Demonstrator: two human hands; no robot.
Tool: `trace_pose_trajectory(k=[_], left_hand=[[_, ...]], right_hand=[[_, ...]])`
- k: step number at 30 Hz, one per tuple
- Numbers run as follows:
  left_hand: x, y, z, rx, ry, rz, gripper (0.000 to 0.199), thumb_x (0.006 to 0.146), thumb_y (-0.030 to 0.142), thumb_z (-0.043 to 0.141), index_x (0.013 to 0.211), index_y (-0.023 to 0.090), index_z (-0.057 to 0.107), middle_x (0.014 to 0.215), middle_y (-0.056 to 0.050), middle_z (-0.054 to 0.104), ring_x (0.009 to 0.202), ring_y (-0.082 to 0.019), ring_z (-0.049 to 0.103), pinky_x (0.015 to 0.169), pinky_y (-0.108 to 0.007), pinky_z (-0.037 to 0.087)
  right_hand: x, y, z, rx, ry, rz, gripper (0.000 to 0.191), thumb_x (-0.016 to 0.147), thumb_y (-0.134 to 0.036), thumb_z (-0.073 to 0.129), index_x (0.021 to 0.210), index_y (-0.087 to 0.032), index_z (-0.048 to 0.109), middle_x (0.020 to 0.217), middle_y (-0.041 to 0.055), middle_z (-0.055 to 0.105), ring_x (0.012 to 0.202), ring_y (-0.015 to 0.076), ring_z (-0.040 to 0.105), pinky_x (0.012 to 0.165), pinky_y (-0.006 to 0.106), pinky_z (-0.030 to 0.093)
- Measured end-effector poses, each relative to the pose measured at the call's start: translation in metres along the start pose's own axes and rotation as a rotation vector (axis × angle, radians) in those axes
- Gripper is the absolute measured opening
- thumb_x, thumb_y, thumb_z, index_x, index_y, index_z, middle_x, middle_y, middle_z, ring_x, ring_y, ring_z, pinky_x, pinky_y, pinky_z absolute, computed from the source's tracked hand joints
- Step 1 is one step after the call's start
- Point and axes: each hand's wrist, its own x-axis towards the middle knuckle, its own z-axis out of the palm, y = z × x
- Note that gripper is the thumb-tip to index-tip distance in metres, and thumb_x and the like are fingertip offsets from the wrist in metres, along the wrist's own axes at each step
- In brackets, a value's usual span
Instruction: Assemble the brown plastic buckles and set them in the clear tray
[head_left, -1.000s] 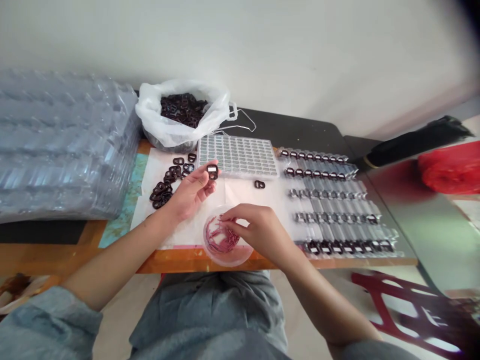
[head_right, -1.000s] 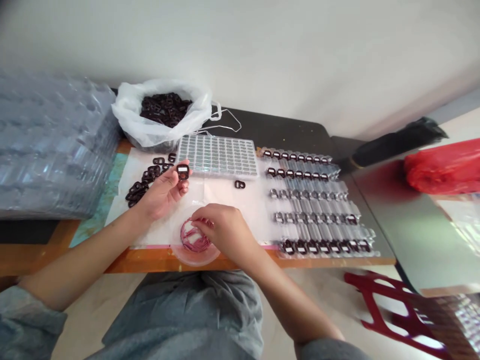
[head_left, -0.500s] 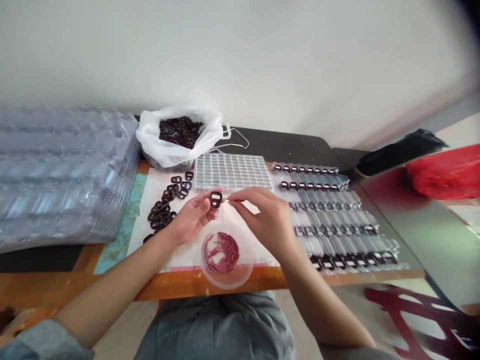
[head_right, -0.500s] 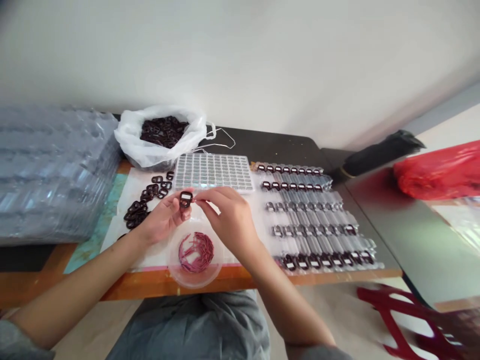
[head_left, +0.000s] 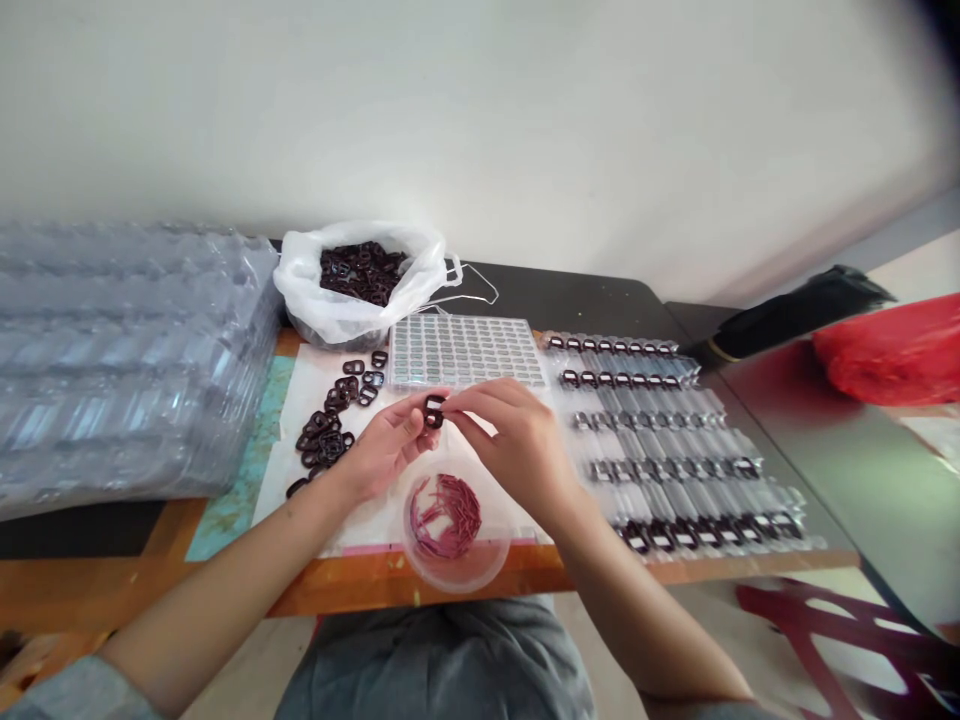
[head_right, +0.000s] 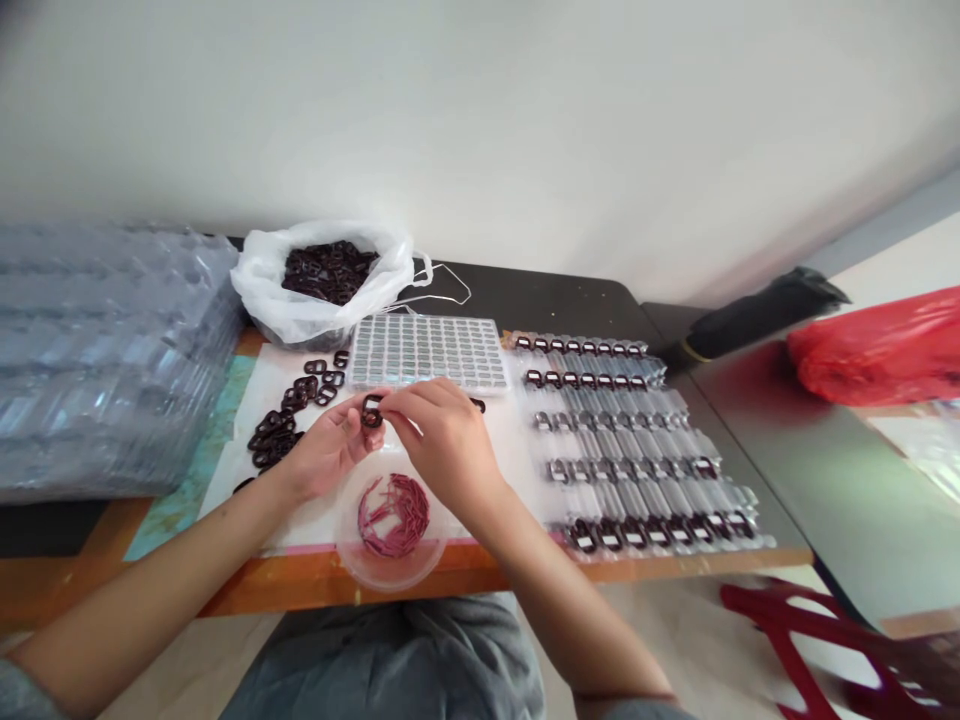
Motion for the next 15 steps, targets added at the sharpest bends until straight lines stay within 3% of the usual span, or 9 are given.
trace_pose_trajectory(k=[15], left_hand=[[0.0025, -0.0044, -0.0021, 0.065, 0.026, 0.012, 0.045, 0.071, 0.045, 0.086, 0.109, 0.023, 0.077, 0.088, -0.004, 0.067, 0.071, -0.011, 0.052, 0.071, -0.025, 0.043]], right_hand=[[-0.0014, 0.0, 0.0048, -0.208, 0.025, -0.075, 0.009, 0.092, -0.022, 0.066, 0.087, -0.024, 0.073, 0.086, -0.0019, 0.077, 0.081, 0.0186, 0.058, 0.08, 0.033, 0.042]])
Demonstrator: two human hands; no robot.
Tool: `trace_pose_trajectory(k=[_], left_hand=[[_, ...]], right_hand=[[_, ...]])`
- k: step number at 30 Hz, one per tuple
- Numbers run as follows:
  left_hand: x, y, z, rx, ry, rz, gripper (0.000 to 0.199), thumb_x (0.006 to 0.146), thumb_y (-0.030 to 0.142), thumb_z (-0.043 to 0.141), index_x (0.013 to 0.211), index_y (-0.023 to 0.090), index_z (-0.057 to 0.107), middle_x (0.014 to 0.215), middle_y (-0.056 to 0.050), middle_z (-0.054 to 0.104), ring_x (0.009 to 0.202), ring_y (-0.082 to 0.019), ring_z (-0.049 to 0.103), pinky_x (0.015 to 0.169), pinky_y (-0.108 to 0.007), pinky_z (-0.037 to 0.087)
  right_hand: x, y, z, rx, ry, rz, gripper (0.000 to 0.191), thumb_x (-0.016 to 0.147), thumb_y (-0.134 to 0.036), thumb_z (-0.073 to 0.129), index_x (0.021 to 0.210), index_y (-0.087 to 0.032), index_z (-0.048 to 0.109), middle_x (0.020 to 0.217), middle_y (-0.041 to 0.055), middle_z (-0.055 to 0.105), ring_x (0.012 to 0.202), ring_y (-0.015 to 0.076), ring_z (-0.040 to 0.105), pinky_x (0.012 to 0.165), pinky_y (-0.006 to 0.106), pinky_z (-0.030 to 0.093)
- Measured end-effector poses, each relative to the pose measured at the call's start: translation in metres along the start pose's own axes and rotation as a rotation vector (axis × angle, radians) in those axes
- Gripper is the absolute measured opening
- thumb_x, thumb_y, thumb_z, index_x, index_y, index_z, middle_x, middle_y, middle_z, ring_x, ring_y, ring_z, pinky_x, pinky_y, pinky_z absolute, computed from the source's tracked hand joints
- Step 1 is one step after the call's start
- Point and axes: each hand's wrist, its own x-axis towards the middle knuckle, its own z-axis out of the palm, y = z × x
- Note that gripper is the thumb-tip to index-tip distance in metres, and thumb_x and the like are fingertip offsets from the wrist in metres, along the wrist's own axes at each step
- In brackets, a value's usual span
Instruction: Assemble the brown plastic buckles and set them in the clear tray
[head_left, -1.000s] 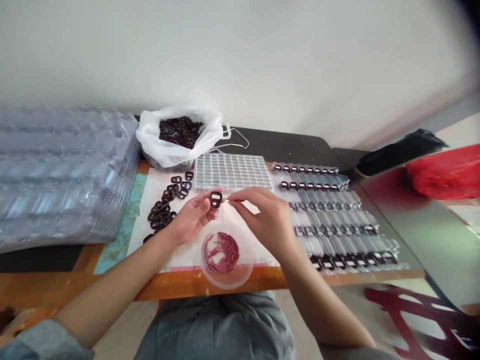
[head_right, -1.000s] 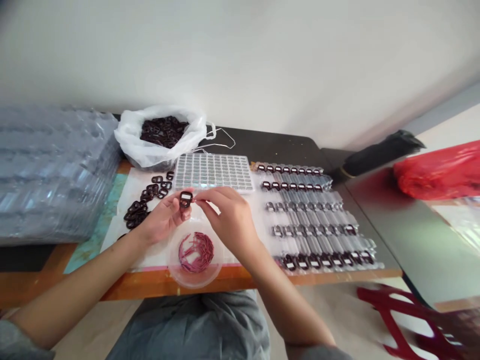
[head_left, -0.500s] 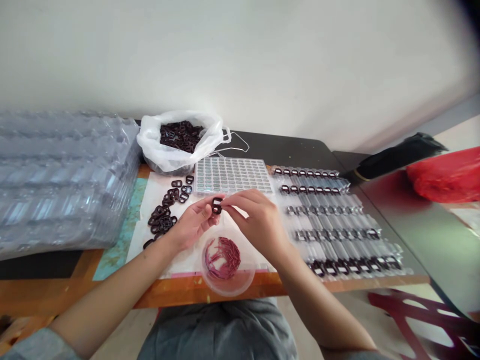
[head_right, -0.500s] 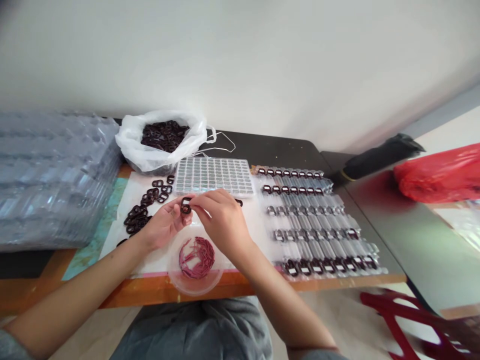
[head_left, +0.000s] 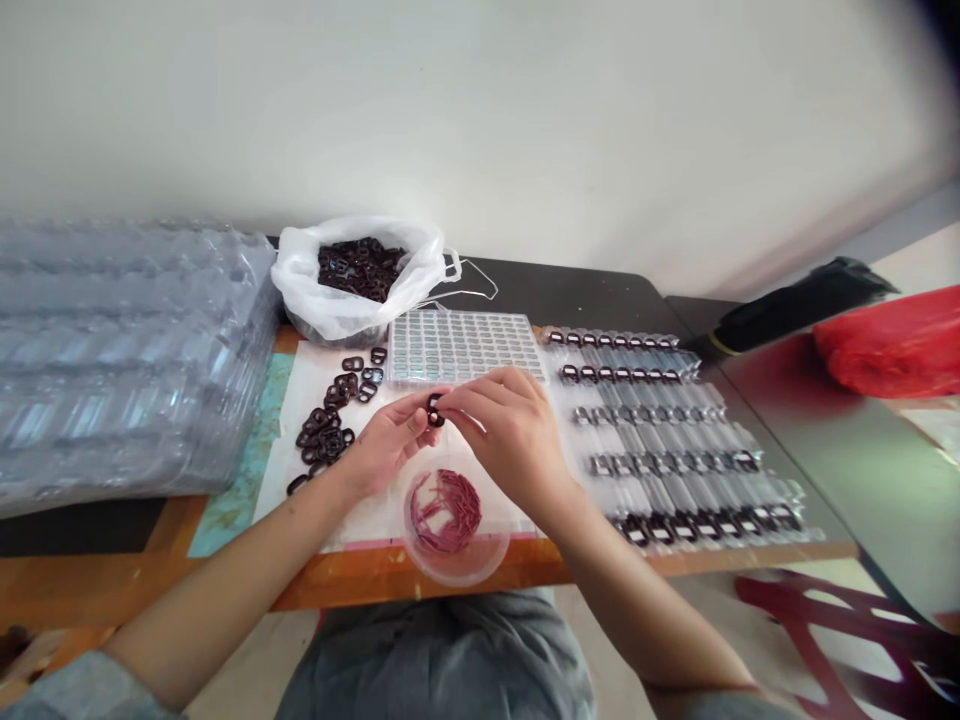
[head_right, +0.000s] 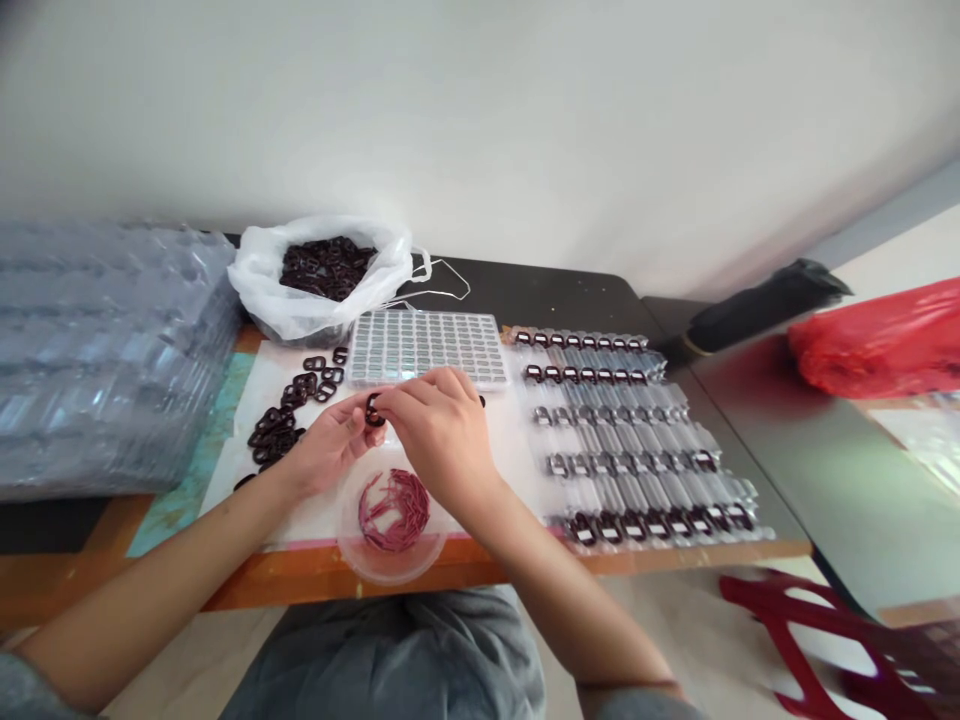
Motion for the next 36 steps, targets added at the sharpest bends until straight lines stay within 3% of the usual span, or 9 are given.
trace_pose_trajectory(k=[8, 19, 26, 30, 36], left_hand=[[0.0, 0.002, 0.003, 0.008, 0.002, 0.016, 0.044, 0.069, 0.045, 0.087, 0.105, 0.022, 0.078, 0.087, -0.004, 0.067, 0.071, -0.011, 0.053, 0.07, -0.025, 0.043], [0.001, 0.001, 0.006, 0.03, -0.006, 0.014, 0.045, 0.066, 0.049, 0.087, 0.097, 0.018, 0.079, 0.081, -0.004, 0.063, 0.066, -0.011, 0.048, 0.064, -0.025, 0.04], [0.0, 0.001, 0.005, 0.005, 0.02, -0.005, 0.049, 0.065, 0.048, 0.089, 0.104, 0.021, 0.078, 0.084, -0.004, 0.067, 0.066, -0.01, 0.053, 0.065, -0.024, 0.042], [0.001, 0.0, 0.002, -0.015, 0.034, -0.006, 0.047, 0.065, 0.045, 0.089, 0.105, 0.023, 0.078, 0.089, -0.005, 0.07, 0.068, -0.011, 0.055, 0.067, -0.025, 0.043], [0.001, 0.001, 0.0, -0.012, 0.035, -0.001, 0.048, 0.064, 0.044, 0.09, 0.105, 0.023, 0.078, 0.091, -0.005, 0.07, 0.069, -0.011, 0.056, 0.069, -0.026, 0.043]], right_hand=[[0.002, 0.001, -0.001, -0.061, 0.015, -0.087, 0.009, 0.092, -0.019, 0.065, 0.088, -0.023, 0.071, 0.086, -0.0027, 0.076, 0.086, 0.0187, 0.055, 0.085, 0.033, 0.04], [0.001, 0.0, 0.001, -0.059, 0.009, -0.087, 0.009, 0.093, -0.019, 0.064, 0.087, -0.022, 0.07, 0.083, -0.0022, 0.074, 0.084, 0.0184, 0.054, 0.088, 0.034, 0.04], [0.0, -0.001, 0.0, -0.094, 0.052, -0.097, 0.008, 0.092, -0.019, 0.066, 0.087, -0.024, 0.07, 0.087, -0.0028, 0.076, 0.09, 0.019, 0.059, 0.094, 0.035, 0.041], [-0.003, 0.0, -0.003, -0.108, 0.079, -0.074, 0.016, 0.092, -0.015, 0.064, 0.104, -0.024, 0.069, 0.08, -0.0037, 0.077, 0.089, 0.0172, 0.066, 0.104, 0.038, 0.038], [-0.007, 0.0, -0.009, -0.076, 0.071, -0.079, 0.036, 0.094, -0.011, 0.059, 0.128, -0.022, 0.057, 0.089, -0.002, 0.079, 0.093, 0.016, 0.071, 0.109, 0.04, 0.038]])
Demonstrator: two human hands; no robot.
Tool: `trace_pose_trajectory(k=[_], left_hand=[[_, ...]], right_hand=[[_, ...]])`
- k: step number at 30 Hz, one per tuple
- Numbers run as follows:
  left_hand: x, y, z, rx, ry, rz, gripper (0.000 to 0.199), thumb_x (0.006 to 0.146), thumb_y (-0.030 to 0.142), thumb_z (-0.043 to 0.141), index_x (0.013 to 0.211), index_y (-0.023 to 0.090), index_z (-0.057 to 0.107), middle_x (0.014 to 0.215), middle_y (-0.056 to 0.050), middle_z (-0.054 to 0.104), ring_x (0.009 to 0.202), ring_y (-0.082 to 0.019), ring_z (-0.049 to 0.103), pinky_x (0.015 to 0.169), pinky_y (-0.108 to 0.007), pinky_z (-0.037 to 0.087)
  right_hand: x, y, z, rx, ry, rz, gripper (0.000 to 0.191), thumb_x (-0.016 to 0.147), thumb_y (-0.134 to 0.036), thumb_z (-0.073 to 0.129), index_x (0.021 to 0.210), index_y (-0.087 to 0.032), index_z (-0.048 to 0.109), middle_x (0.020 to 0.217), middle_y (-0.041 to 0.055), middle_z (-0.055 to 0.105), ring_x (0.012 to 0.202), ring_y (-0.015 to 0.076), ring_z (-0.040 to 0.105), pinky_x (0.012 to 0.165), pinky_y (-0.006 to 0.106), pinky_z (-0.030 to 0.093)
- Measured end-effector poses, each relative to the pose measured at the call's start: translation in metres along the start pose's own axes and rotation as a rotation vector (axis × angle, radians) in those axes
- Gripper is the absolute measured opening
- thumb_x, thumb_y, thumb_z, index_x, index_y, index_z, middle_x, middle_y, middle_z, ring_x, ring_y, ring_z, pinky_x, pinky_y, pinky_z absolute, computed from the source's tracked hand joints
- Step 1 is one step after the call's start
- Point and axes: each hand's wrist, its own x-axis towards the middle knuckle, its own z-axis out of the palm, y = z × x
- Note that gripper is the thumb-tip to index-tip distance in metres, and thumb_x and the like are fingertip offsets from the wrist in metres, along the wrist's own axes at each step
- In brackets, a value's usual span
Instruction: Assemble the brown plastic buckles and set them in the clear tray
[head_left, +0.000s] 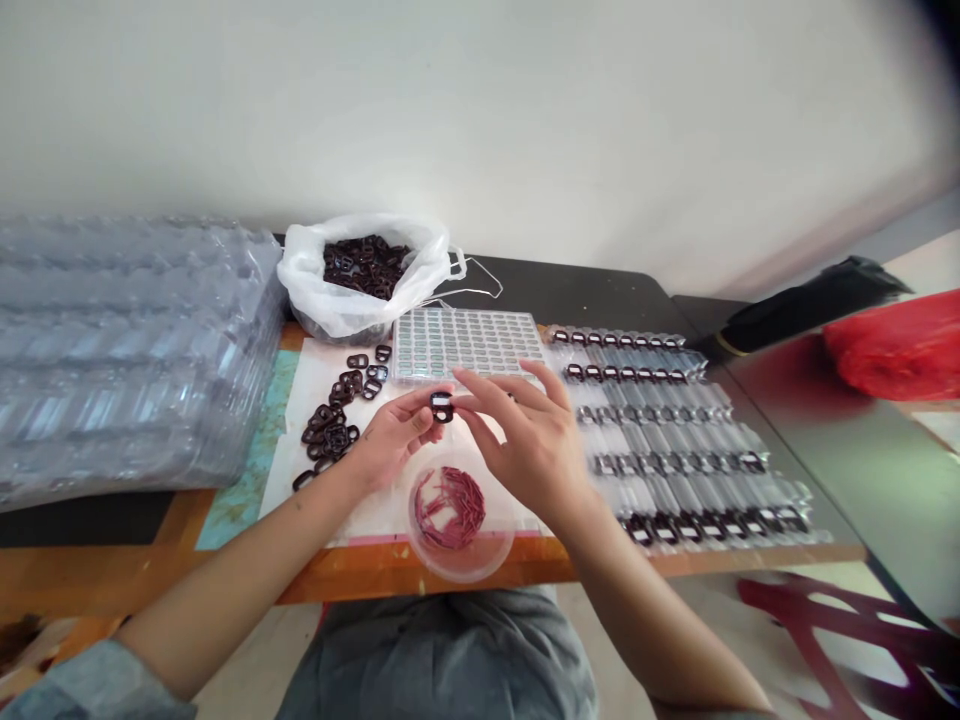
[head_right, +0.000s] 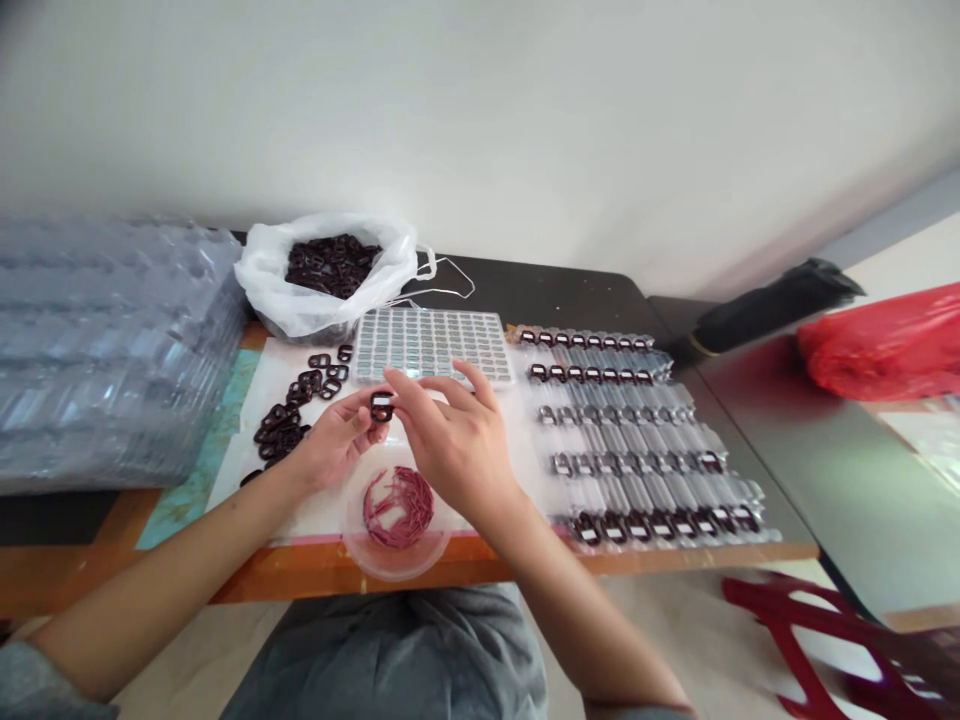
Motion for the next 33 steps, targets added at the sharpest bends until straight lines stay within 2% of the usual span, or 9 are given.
trace_pose_trajectory(k=[11, 17, 20, 26, 29, 33], left_hand=[[0.0, 0.0, 0.0, 0.017, -0.006, 0.046, 0.05, 0.064, 0.045, 0.09, 0.108, 0.024, 0.078, 0.089, -0.004, 0.07, 0.067, -0.01, 0.052, 0.067, -0.025, 0.041], [0.001, 0.0, -0.001, 0.067, 0.013, 0.049, 0.051, 0.062, 0.047, 0.091, 0.105, 0.022, 0.079, 0.087, -0.005, 0.07, 0.067, -0.011, 0.053, 0.064, -0.026, 0.04], [0.001, 0.0, -0.003, 0.085, 0.01, 0.068, 0.05, 0.065, 0.046, 0.089, 0.108, 0.022, 0.078, 0.089, -0.005, 0.07, 0.068, -0.012, 0.054, 0.065, -0.026, 0.04], [0.002, -0.004, -0.008, 0.088, 0.033, 0.077, 0.046, 0.067, 0.043, 0.089, 0.108, 0.025, 0.077, 0.098, -0.006, 0.071, 0.072, -0.012, 0.057, 0.069, -0.026, 0.043], [0.003, -0.004, -0.007, 0.07, 0.054, 0.084, 0.048, 0.063, 0.042, 0.091, 0.105, 0.024, 0.077, 0.092, -0.005, 0.07, 0.068, -0.011, 0.055, 0.066, -0.025, 0.043], [0.002, 0.0, -0.002, 0.088, 0.075, 0.067, 0.051, 0.059, 0.042, 0.093, 0.103, 0.022, 0.077, 0.082, -0.003, 0.068, 0.064, -0.01, 0.055, 0.062, -0.023, 0.043]], right_hand=[[-0.006, -0.003, 0.0, -0.001, -0.011, -0.028, 0.037, 0.094, -0.008, 0.055, 0.128, -0.022, 0.058, 0.097, 0.0004, 0.079, 0.103, 0.0165, 0.07, 0.11, 0.04, 0.038], [-0.004, 0.0, 0.0, -0.046, -0.068, -0.098, 0.053, 0.092, -0.004, 0.053, 0.142, -0.021, 0.047, 0.1, 0.0001, 0.078, 0.105, 0.0185, 0.066, 0.109, 0.04, 0.04], [-0.003, 0.001, -0.002, -0.039, -0.032, -0.076, 0.057, 0.092, -0.004, 0.051, 0.146, -0.021, 0.043, 0.104, 0.002, 0.077, 0.107, 0.0202, 0.065, 0.106, 0.041, 0.042], [-0.006, -0.002, 0.002, 0.042, -0.059, -0.076, 0.047, 0.092, -0.006, 0.052, 0.136, -0.022, 0.052, 0.108, 0.004, 0.076, 0.113, 0.0208, 0.064, 0.107, 0.043, 0.043], [-0.008, -0.002, 0.003, 0.058, -0.003, -0.041, 0.041, 0.093, -0.008, 0.054, 0.132, -0.02, 0.056, 0.108, 0.0053, 0.076, 0.116, 0.0213, 0.062, 0.104, 0.04, 0.045], [-0.011, -0.004, 0.004, 0.047, 0.016, -0.056, 0.024, 0.093, -0.016, 0.06, 0.116, -0.021, 0.064, 0.1, 0.0027, 0.076, 0.108, 0.0203, 0.062, 0.1, 0.036, 0.046]])
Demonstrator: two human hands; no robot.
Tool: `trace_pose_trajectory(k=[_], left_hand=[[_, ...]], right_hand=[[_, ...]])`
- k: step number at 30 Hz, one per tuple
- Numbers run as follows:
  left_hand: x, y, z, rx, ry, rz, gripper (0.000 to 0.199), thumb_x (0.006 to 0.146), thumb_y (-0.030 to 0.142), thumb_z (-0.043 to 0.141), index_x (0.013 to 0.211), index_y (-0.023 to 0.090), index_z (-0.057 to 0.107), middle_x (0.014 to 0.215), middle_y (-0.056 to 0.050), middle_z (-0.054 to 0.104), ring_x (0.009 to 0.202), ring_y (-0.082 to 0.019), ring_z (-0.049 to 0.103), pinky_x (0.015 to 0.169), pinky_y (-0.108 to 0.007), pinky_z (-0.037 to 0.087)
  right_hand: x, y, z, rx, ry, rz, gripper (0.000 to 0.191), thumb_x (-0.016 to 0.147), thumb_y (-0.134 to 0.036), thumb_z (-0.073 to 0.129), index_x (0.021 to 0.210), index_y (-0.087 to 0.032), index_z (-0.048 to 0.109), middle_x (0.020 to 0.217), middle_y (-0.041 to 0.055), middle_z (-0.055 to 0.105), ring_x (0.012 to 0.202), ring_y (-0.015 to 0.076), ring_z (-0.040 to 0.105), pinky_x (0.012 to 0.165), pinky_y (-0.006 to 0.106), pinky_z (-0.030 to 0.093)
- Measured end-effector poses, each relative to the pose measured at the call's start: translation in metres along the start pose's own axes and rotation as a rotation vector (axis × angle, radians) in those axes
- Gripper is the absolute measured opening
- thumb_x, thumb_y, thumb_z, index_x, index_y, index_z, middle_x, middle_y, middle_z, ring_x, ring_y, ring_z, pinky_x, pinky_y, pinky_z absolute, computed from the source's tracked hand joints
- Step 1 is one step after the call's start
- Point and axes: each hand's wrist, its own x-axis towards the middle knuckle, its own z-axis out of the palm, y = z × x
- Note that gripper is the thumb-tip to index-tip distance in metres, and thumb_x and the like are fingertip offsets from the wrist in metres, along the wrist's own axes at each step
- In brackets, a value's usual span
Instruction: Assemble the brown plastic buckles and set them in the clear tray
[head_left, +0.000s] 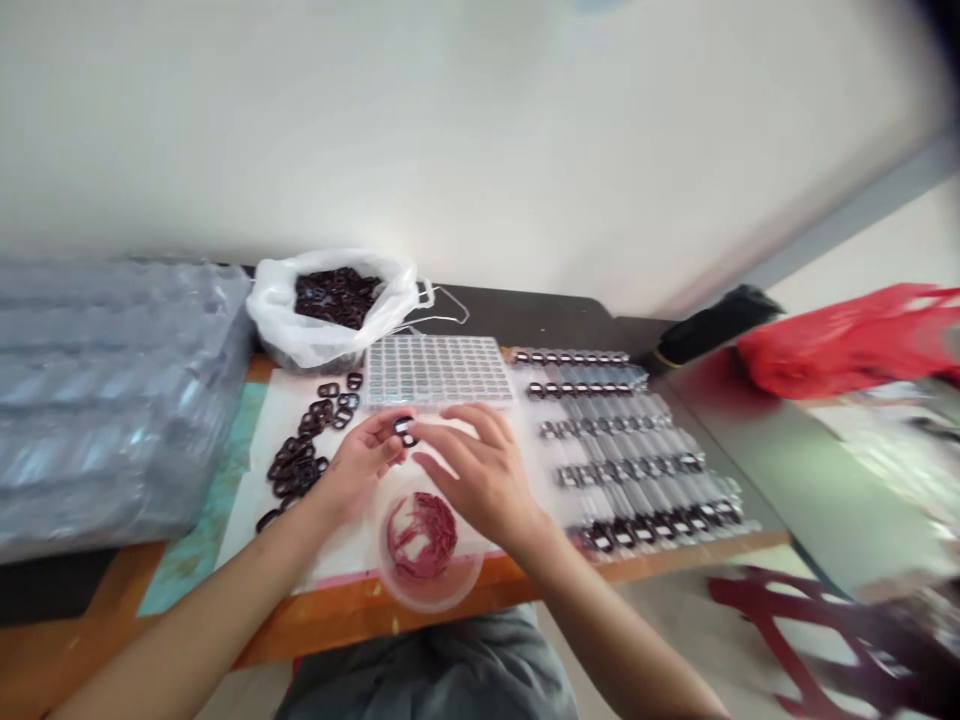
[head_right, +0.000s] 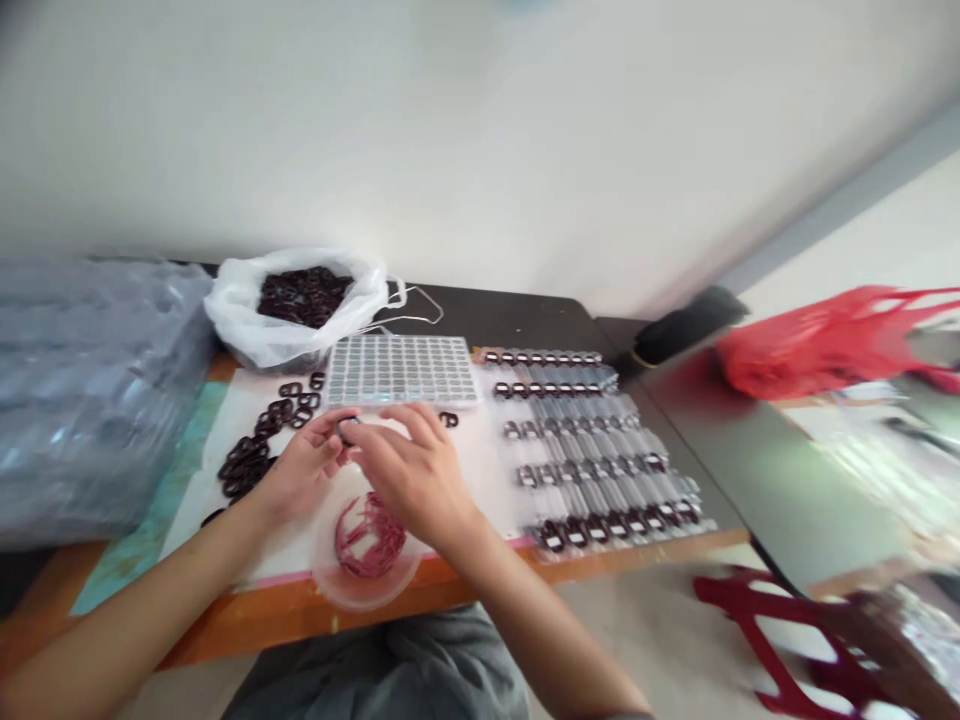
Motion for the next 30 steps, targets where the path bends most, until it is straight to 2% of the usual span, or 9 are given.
trace_pose_trajectory(k=[2, 6, 10, 15, 18, 20, 24, 27, 30], left_hand=[[0.0, 0.002, 0.001, 0.044, 0.031, -0.019, 0.051, 0.057, 0.039, 0.095, 0.101, 0.021, 0.077, 0.074, -0.002, 0.066, 0.063, -0.011, 0.055, 0.06, -0.022, 0.042], [0.001, 0.003, 0.002, 0.063, 0.109, -0.026, 0.053, 0.052, 0.037, 0.097, 0.098, 0.02, 0.077, 0.085, -0.005, 0.071, 0.065, -0.012, 0.058, 0.063, -0.022, 0.046], [0.0, 0.004, 0.004, 0.101, 0.135, -0.053, 0.056, 0.048, 0.034, 0.098, 0.098, 0.019, 0.077, 0.08, -0.003, 0.07, 0.065, -0.013, 0.058, 0.063, -0.022, 0.048], [-0.001, 0.008, 0.01, 0.095, 0.137, -0.05, 0.076, 0.048, 0.045, 0.097, 0.116, 0.024, 0.071, 0.102, -0.005, 0.07, 0.079, -0.015, 0.061, 0.068, -0.021, 0.052], [0.0, 0.013, 0.01, 0.065, 0.183, -0.014, 0.071, 0.047, 0.048, 0.096, 0.109, 0.022, 0.073, 0.09, -0.003, 0.068, 0.073, -0.013, 0.057, 0.066, -0.019, 0.052], [0.002, 0.016, 0.009, 0.063, 0.223, -0.008, 0.066, 0.049, 0.047, 0.096, 0.105, 0.02, 0.074, 0.08, -0.002, 0.065, 0.067, -0.012, 0.054, 0.061, -0.019, 0.051], [0.002, 0.018, 0.01, 0.09, 0.275, -0.023, 0.056, 0.051, 0.047, 0.095, 0.097, 0.021, 0.074, 0.072, -0.001, 0.062, 0.062, -0.012, 0.052, 0.056, -0.02, 0.05], [0.001, 0.017, 0.013, 0.135, 0.287, -0.041, 0.048, 0.054, 0.047, 0.093, 0.092, 0.024, 0.075, 0.071, 0.0, 0.061, 0.062, -0.013, 0.052, 0.057, -0.021, 0.05], [0.002, 0.018, 0.017, 0.194, 0.32, -0.063, 0.044, 0.054, 0.05, 0.091, 0.087, 0.027, 0.077, 0.07, 0.001, 0.062, 0.063, -0.015, 0.051, 0.055, -0.023, 0.05]], right_hand=[[-0.002, 0.0, 0.002, -0.004, -0.011, -0.023, 0.02, 0.095, -0.015, 0.057, 0.111, -0.023, 0.066, 0.096, 0.0004, 0.075, 0.104, 0.0185, 0.061, 0.099, 0.034, 0.046], [-0.001, 0.004, 0.002, -0.072, -0.097, -0.067, 0.023, 0.098, -0.014, 0.051, 0.11, -0.024, 0.067, 0.09, -0.0001, 0.072, 0.103, 0.0147, 0.059, 0.098, 0.03, 0.048], [0.006, 0.003, -0.008, -0.129, -0.14, -0.112, 0.022, 0.101, -0.019, 0.048, 0.108, -0.024, 0.068, 0.09, -0.0024, 0.073, 0.095, 0.013, 0.061, 0.094, 0.027, 0.05], [0.001, 0.019, -0.03, -0.059, -0.15, -0.089, 0.027, 0.1, -0.017, 0.046, 0.106, -0.029, 0.07, 0.1, -0.0036, 0.076, 0.098, 0.0122, 0.066, 0.096, 0.023, 0.051], [-0.025, 0.064, -0.043, -0.002, -0.027, -0.005, 0.023, 0.098, -0.015, 0.05, 0.11, -0.019, 0.069, 0.1, 0.0036, 0.076, 0.095, 0.0118, 0.07, 0.087, 0.021, 0.055], [-0.053, 0.107, -0.055, -0.089, 0.034, 0.09, 0.023, 0.096, -0.012, 0.053, 0.11, -0.02, 0.07, 0.097, 0.0039, 0.077, 0.093, 0.012, 0.071, 0.084, 0.022, 0.056], [-0.114, 0.198, -0.092, -0.334, -0.026, 0.461, 0.018, 0.096, -0.024, 0.055, 0.103, -0.021, 0.071, 0.098, 0.006, 0.077, 0.09, 0.0162, 0.073, 0.085, 0.026, 0.055], [-0.151, 0.25, -0.122, -0.394, -0.051, 0.572, 0.019, 0.095, -0.024, 0.053, 0.103, -0.017, 0.069, 0.098, 0.0103, 0.077, 0.088, 0.0202, 0.073, 0.08, 0.03, 0.055], [-0.175, 0.286, -0.139, -0.421, -0.118, 0.662, 0.018, 0.092, -0.023, 0.055, 0.102, -0.016, 0.068, 0.093, 0.0103, 0.077, 0.085, 0.0212, 0.073, 0.074, 0.029, 0.054]])
